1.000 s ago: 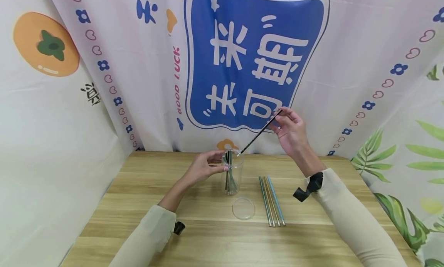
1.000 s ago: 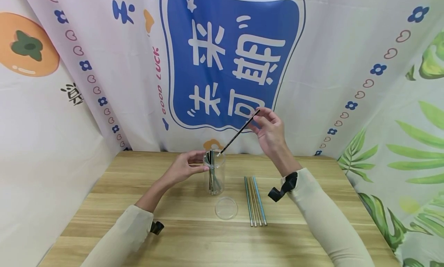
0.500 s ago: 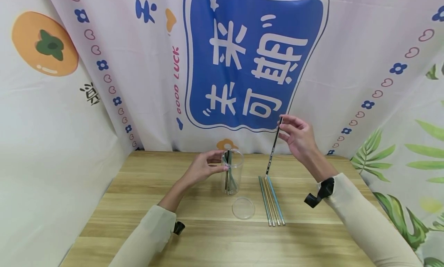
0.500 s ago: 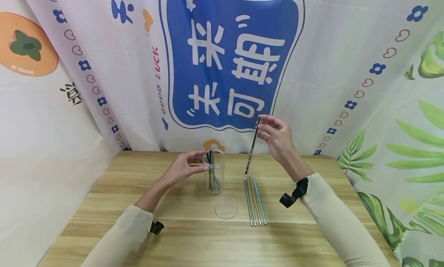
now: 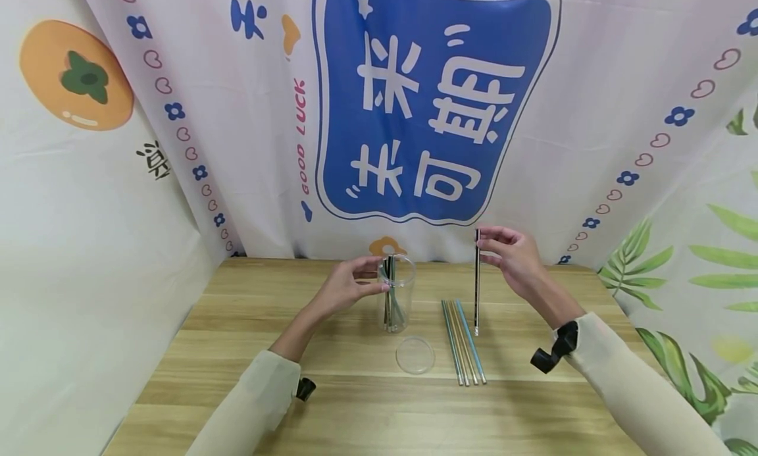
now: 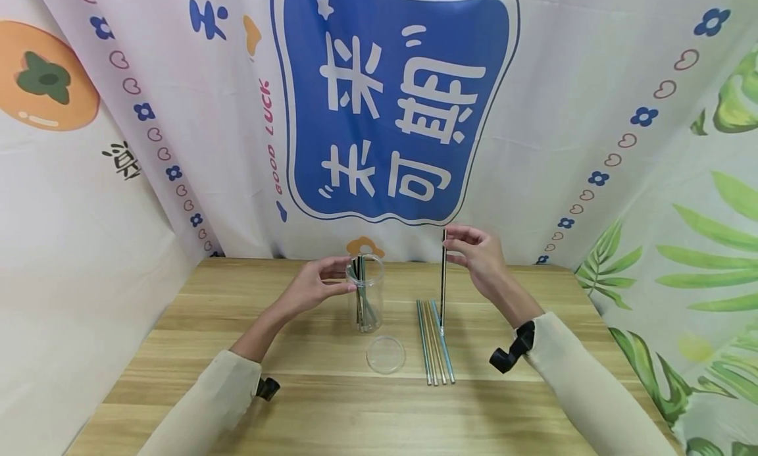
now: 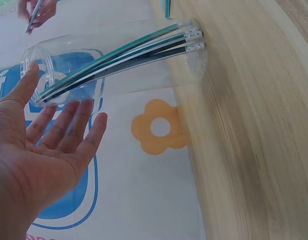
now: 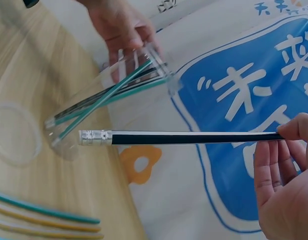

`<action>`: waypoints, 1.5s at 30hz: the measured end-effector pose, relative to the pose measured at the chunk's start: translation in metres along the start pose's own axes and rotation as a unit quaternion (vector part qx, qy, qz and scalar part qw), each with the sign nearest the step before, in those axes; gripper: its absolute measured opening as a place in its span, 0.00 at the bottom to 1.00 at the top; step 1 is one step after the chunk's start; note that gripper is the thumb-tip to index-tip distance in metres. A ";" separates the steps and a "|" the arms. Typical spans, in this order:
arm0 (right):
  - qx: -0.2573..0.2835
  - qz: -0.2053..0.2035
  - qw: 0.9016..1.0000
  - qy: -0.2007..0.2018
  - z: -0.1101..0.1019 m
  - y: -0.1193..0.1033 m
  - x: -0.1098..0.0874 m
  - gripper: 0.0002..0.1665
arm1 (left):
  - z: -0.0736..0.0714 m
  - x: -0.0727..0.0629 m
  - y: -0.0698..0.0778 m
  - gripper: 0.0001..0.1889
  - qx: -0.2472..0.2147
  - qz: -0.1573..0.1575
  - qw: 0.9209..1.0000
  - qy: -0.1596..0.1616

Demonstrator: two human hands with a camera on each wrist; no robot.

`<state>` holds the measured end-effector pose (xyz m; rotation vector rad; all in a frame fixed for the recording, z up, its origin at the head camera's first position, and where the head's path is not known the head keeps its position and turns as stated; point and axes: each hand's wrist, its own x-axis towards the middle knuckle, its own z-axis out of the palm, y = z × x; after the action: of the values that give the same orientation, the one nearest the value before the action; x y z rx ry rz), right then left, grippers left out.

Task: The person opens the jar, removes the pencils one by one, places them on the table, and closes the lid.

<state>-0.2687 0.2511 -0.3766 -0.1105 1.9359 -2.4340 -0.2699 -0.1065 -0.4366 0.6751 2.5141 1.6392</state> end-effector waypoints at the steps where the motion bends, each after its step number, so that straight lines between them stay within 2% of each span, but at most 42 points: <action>1: -0.006 0.004 1.000 0.001 -0.002 0.002 -0.001 0.09 | 0.000 0.000 0.000 0.33 0.000 -0.001 1.000 0.000; 17: -0.095 0.046 0.994 0.008 -0.034 0.052 -0.015 0.16 | -0.002 0.001 0.001 0.33 0.009 -0.011 1.000 0.000; 27: -0.129 0.059 0.990 0.013 -0.044 0.072 -0.023 0.24 | -0.002 0.001 0.002 0.33 0.015 -0.009 1.000 0.003; 32: -0.155 0.060 0.986 0.007 -0.047 0.080 -0.025 0.24 | -0.001 0.001 0.002 0.33 0.014 -0.007 1.000 0.000; 45: -0.164 0.062 0.984 0.012 -0.055 0.101 -0.017 0.26 | 0.000 0.002 0.000 0.33 0.008 -0.002 1.000 -0.001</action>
<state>-0.2575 0.2831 -0.4875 0.0331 2.2618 -2.0336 -0.2713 -0.1058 -0.4361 0.6725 2.5269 1.6187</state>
